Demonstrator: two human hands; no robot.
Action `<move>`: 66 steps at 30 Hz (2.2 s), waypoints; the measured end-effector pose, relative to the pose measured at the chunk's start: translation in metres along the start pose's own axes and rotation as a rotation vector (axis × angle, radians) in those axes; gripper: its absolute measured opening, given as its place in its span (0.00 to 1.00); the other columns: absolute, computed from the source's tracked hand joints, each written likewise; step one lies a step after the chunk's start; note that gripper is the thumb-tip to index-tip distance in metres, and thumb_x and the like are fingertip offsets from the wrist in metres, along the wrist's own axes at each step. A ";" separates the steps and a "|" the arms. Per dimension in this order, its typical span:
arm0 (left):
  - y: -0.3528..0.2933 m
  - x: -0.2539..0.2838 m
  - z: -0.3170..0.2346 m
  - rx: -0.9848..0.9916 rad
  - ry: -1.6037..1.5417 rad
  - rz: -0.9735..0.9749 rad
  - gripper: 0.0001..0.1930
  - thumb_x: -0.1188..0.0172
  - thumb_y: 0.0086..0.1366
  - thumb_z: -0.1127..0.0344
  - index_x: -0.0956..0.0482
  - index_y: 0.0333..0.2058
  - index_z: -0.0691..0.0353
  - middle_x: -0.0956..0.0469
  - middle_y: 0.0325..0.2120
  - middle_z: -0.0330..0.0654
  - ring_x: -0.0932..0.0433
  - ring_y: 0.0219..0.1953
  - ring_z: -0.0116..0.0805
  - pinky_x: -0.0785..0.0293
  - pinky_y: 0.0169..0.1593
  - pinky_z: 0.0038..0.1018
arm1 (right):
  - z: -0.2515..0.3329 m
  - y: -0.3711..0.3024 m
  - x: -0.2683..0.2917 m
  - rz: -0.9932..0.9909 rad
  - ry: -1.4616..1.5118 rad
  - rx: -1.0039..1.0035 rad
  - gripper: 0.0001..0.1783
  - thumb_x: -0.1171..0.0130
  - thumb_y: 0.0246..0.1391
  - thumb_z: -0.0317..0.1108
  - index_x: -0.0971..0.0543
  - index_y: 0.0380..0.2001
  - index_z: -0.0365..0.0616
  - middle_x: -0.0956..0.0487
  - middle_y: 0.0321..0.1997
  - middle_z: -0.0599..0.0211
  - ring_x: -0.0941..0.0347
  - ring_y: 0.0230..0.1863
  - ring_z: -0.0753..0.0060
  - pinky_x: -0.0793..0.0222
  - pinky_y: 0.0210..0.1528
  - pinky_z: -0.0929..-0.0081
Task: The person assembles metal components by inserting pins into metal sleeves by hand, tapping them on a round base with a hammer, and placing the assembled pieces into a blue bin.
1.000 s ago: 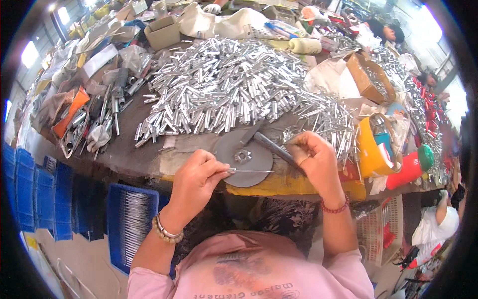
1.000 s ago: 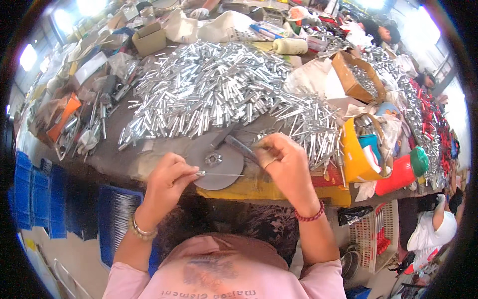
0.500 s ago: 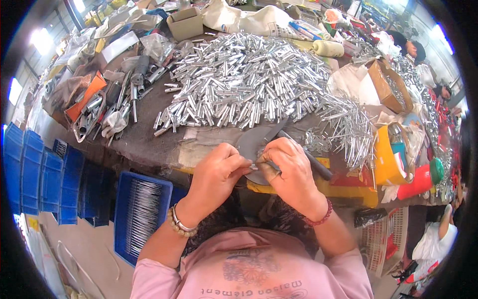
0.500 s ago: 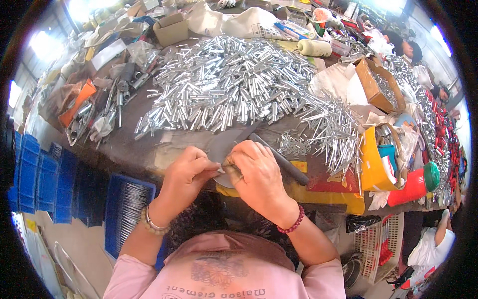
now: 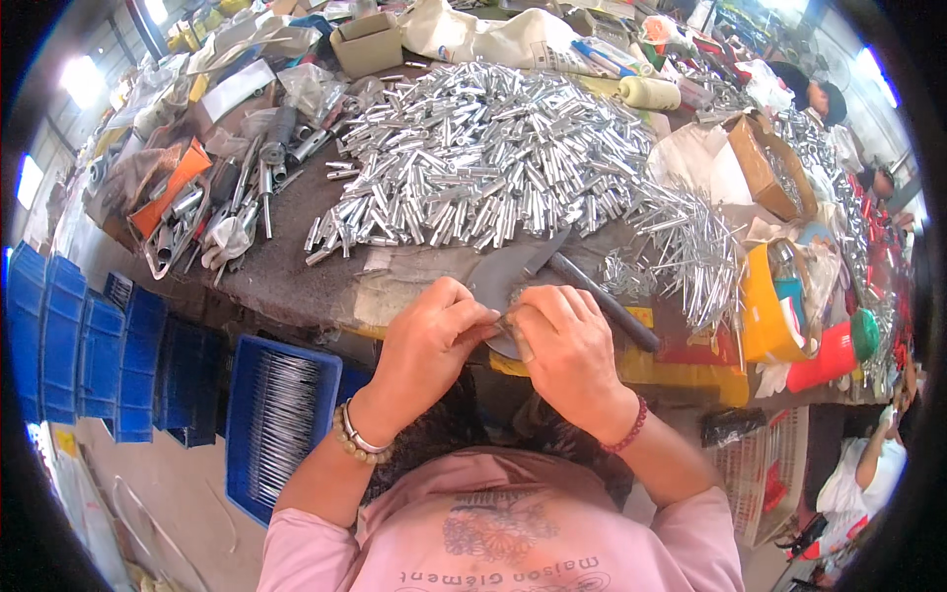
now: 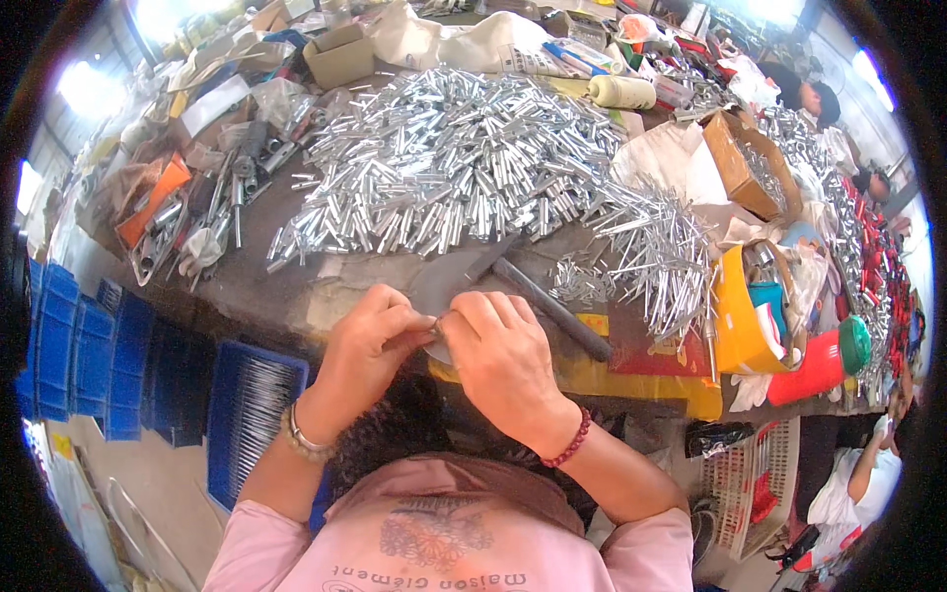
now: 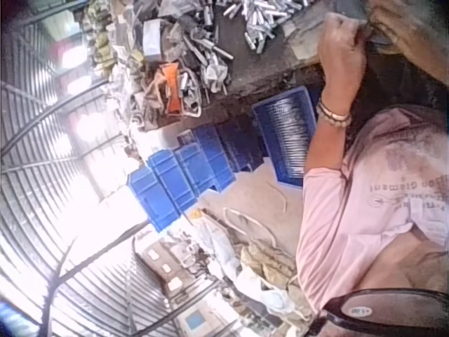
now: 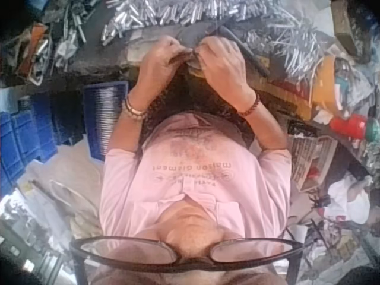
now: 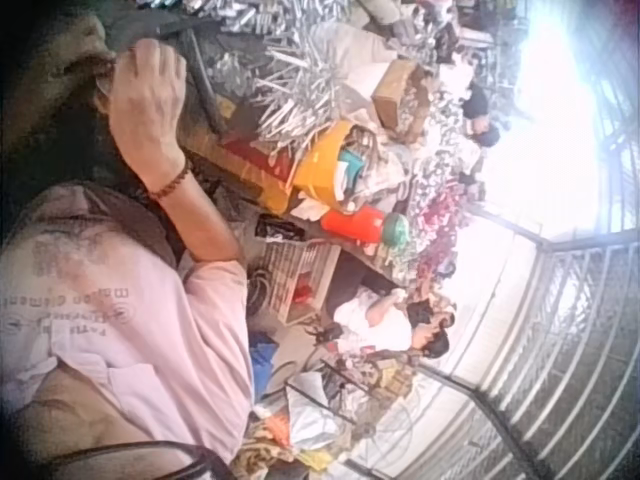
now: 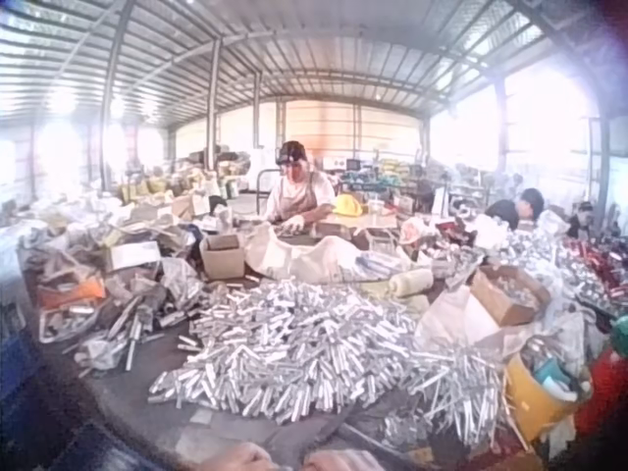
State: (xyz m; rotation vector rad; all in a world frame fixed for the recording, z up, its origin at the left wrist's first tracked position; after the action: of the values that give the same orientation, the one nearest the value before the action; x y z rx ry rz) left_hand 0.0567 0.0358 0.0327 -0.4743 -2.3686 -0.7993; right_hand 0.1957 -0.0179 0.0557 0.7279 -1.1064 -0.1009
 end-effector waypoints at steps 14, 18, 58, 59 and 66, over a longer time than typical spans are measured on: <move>-0.006 -0.004 0.009 0.075 -0.024 0.052 0.10 0.23 0.64 0.74 0.10 0.44 0.62 0.21 0.37 0.44 0.19 0.39 0.40 0.22 0.43 0.33 | -0.061 -0.024 0.041 -0.102 -0.215 -0.167 0.23 0.29 0.52 0.25 0.14 0.54 0.41 0.18 0.41 0.61 0.18 0.45 0.53 0.19 0.49 0.59; -0.011 -0.001 0.002 0.058 -0.020 0.056 0.08 0.24 0.65 0.71 0.10 0.42 0.59 0.20 0.36 0.45 0.17 0.38 0.47 0.21 0.41 0.39 | -0.039 -0.031 0.071 -0.114 0.026 -0.316 0.22 0.30 0.55 0.24 0.14 0.54 0.43 0.19 0.40 0.61 0.17 0.38 0.55 0.17 0.40 0.62; -0.009 -0.002 0.011 0.035 -0.142 0.050 0.12 0.24 0.65 0.76 0.08 0.47 0.59 0.22 0.41 0.41 0.21 0.38 0.34 0.25 0.42 0.29 | -0.010 -0.047 0.033 0.176 0.006 -0.324 0.09 0.27 0.58 0.30 0.18 0.40 0.47 0.19 0.38 0.62 0.16 0.43 0.52 0.21 0.43 0.54; -0.010 -0.001 0.009 0.023 -0.143 0.051 0.13 0.24 0.65 0.76 0.08 0.48 0.58 0.22 0.42 0.41 0.22 0.38 0.34 0.25 0.42 0.29 | -0.012 -0.050 0.031 0.190 0.062 -0.357 0.10 0.28 0.59 0.30 0.18 0.42 0.46 0.18 0.37 0.58 0.16 0.39 0.47 0.21 0.41 0.51; -0.035 0.006 -0.013 0.048 -0.107 -0.203 0.18 0.25 0.67 0.76 0.10 0.55 0.58 0.17 0.41 0.43 0.16 0.40 0.40 0.20 0.44 0.31 | -0.011 -0.083 -0.008 0.472 0.614 -0.728 0.15 0.29 0.61 0.31 0.17 0.49 0.42 0.16 0.35 0.52 0.18 0.33 0.44 0.22 0.38 0.56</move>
State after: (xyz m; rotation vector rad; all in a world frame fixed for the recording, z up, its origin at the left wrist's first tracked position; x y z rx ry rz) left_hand 0.0401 0.0018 0.0292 -0.2650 -2.5585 -0.8223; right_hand 0.2240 -0.0729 -0.0010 -0.1705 -0.5517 0.1166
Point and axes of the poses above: each hand's wrist, its own y-axis towards the middle knuckle, its own x-axis out of the back of the hand, z = x × y, the point moved 9 cm from there along y, towards the middle knuckle
